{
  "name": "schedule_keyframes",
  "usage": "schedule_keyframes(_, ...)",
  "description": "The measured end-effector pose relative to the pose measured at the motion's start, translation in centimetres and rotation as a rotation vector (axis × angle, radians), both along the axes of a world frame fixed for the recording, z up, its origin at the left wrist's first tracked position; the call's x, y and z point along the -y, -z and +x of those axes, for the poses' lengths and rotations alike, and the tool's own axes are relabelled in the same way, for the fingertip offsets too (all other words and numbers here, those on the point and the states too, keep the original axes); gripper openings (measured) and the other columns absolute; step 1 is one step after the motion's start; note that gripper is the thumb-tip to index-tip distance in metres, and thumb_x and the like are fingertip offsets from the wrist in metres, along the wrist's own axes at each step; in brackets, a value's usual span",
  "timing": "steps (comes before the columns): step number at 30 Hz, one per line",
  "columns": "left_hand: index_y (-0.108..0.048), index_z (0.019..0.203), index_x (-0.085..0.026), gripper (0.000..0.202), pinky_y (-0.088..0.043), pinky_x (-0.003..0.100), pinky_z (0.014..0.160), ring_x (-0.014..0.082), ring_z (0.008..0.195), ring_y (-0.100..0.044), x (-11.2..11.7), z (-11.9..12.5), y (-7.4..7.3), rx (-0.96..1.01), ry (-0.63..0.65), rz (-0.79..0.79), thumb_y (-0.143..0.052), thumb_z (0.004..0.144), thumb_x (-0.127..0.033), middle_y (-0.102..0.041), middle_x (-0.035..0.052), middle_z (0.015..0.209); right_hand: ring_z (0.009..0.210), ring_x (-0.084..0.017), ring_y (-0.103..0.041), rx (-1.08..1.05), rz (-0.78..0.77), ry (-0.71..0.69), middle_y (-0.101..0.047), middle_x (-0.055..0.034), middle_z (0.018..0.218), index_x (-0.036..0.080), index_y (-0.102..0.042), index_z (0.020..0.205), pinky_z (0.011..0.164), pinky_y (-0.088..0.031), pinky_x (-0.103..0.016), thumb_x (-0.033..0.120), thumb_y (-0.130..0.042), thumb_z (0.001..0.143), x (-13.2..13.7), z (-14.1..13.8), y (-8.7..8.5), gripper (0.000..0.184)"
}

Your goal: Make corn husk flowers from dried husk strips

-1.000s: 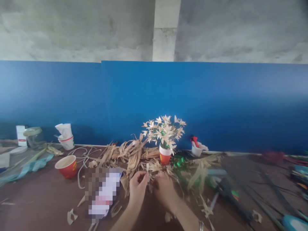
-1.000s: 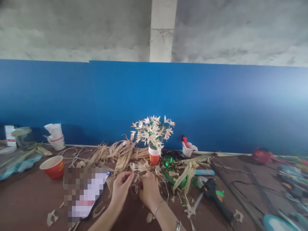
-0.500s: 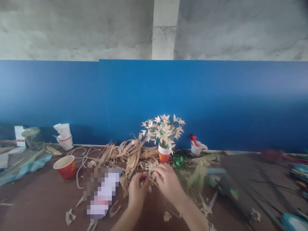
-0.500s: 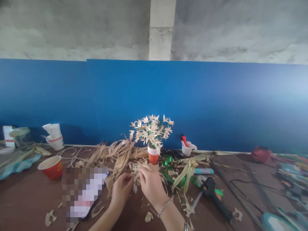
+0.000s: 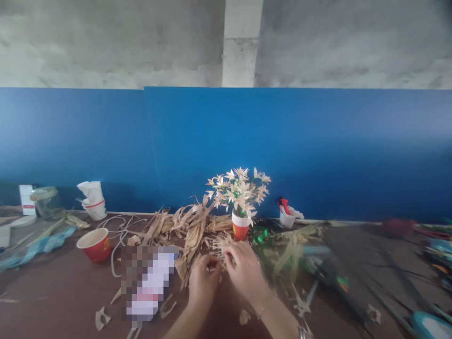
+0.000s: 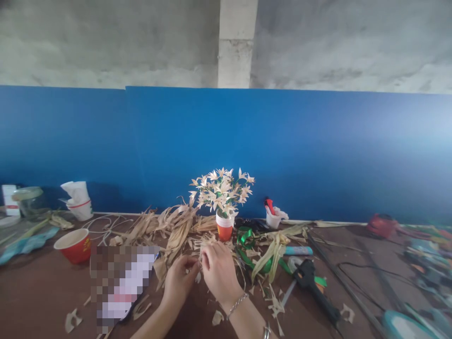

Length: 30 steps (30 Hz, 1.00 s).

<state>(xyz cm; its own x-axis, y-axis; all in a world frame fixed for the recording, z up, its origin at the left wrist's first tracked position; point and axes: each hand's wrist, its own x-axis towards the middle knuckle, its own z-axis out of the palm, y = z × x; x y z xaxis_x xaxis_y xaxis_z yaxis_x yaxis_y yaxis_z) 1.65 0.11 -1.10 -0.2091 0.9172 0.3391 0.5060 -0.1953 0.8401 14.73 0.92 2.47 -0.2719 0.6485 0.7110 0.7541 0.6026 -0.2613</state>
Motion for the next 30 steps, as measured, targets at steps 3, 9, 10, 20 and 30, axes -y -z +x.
schedule_keyframes(3,-0.064,0.062,-0.019,0.012,-0.043,0.029,0.064,0.0205,0.066,-0.061,0.08,0.03,-0.15,-0.013,0.003,0.006,-0.055,0.068,-0.023,-0.066,0.0031,0.064,0.072,-0.017,-0.050,0.011,0.018,0.028,-0.056,-0.0013,0.071,0.019,-0.052,0.074,0.069,-0.038,-0.029,0.004,-0.047,0.078,0.08,0.03,0.06,0.016)
schedule_keyframes(9,-0.064,0.061,-0.019,0.012,-0.042,0.028,0.062,0.0196,0.064,-0.060,0.11,0.05,-0.09,-0.015,0.017,0.011,-0.055,0.069,-0.022,-0.066,0.0032,0.064,0.070,-0.017,-0.050,0.007,0.041,0.050,-0.054,-0.0012,0.069,0.019,-0.051,0.072,0.067,-0.038,-0.028,0.005,-0.047,0.077,0.12,-0.08,0.24,0.016)
schedule_keyframes(10,-0.063,0.061,-0.019,0.012,-0.042,0.028,0.062,0.0196,0.064,-0.060,0.09,0.06,-0.04,-0.020,0.017,0.008,-0.055,0.069,-0.022,-0.066,0.0032,0.064,0.070,-0.017,-0.050,0.002,0.040,0.049,-0.055,-0.0012,0.069,0.019,-0.051,0.072,0.067,-0.038,-0.028,0.004,-0.047,0.077,0.10,-0.10,0.27,0.016)
schedule_keyframes(20,-0.063,0.061,-0.019,0.013,-0.042,0.029,0.064,0.0202,0.066,-0.060,0.11,0.07,-0.11,0.005,0.019,-0.019,-0.054,0.068,-0.024,-0.066,0.0031,0.064,0.069,-0.016,-0.052,-0.063,0.023,0.053,-0.056,-0.0008,0.068,0.020,-0.050,0.069,0.066,-0.039,-0.027,0.005,-0.048,0.075,0.11,-0.25,0.25,0.016)
schedule_keyframes(30,-0.063,0.059,-0.020,0.013,-0.042,0.029,0.062,0.0202,0.064,-0.060,0.29,0.13,-0.58,0.001,0.011,-0.013,-0.056,0.068,-0.025,-0.066,0.0033,0.063,0.066,-0.016,-0.053,-0.106,-0.024,0.046,-0.056,-0.0002,0.066,0.020,-0.050,0.068,0.064,-0.040,-0.027,0.005,-0.048,0.074,-0.03,-0.25,0.52,0.016)
